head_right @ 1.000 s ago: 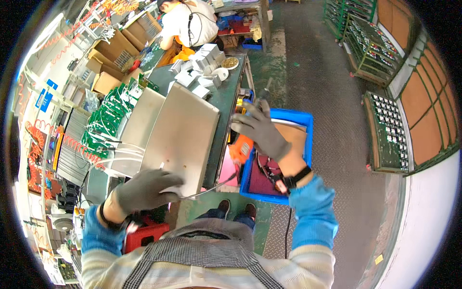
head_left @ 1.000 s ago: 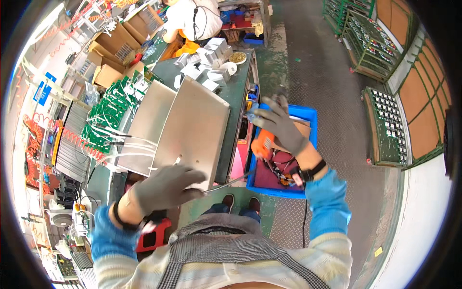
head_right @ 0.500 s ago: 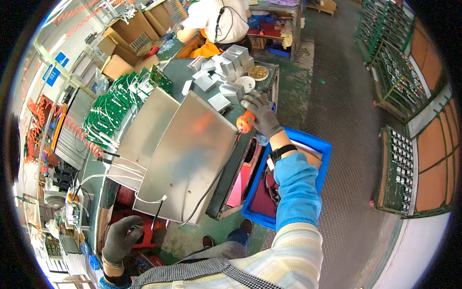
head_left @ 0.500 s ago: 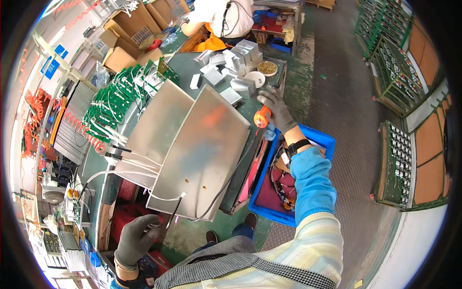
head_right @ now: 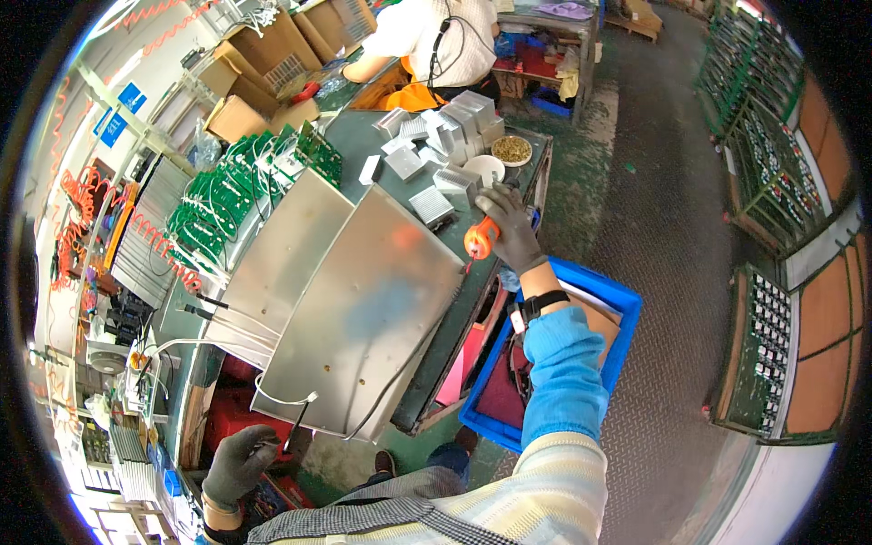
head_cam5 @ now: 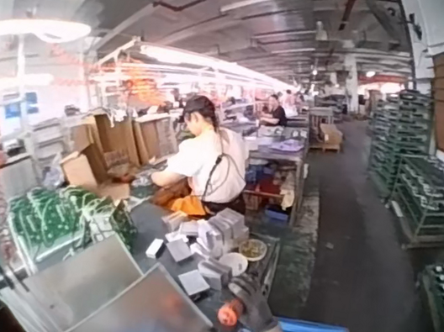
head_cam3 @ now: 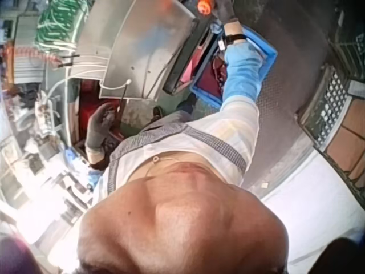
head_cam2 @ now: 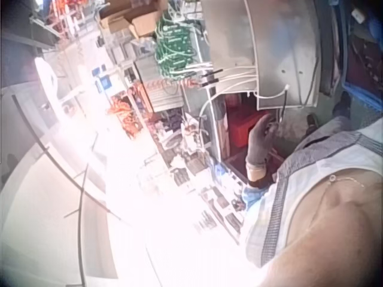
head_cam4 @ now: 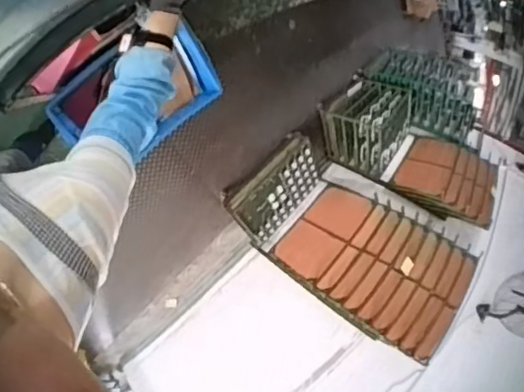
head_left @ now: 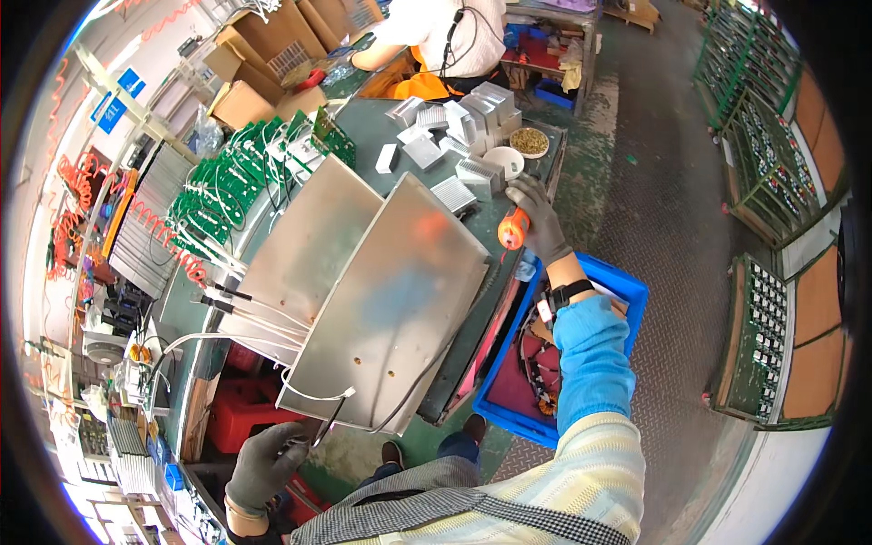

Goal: Assembling electronic components onto a base plate and securing them with a power tool.

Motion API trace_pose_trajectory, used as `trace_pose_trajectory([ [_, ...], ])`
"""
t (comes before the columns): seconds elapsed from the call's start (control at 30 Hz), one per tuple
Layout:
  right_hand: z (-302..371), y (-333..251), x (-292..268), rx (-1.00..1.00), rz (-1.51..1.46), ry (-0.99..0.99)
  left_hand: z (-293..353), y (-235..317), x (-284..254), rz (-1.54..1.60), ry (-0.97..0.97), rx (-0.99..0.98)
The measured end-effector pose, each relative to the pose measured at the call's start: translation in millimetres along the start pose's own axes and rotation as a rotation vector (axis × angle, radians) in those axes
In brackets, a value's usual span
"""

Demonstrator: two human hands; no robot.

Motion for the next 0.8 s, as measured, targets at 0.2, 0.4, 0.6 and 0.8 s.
trace_pose_trajectory([
  [0.2,-7.5,-59.0,-50.7,-0.068,-0.1,0.156,0.7,3.3,-0.5,0.064,-0.024,0.014],
  [0.4,-11.5,-161.2,-99.3,-0.199,-0.308,0.273,1.4,7.8,-1.1,0.147,-0.074,0.037],
  [0.6,-23.5,-287.1,-134.5,-0.27,-0.515,0.268,-5.8,7.6,-20.0,0.503,-0.116,0.185],
  [0.8,-15.5,-386.2,-139.4,-0.583,-0.849,0.239,-19.9,8.7,-31.4,1.297,-0.308,0.182],
])
Point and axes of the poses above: each hand's wrist, its own z-axis away from the middle knuckle, its own x-axis out of the palm, y = z × x, the point moved 10 cm from there along -z, towards the middle knuckle, and after that the axes turned 1 degree about -z, right-handed, at the moved point
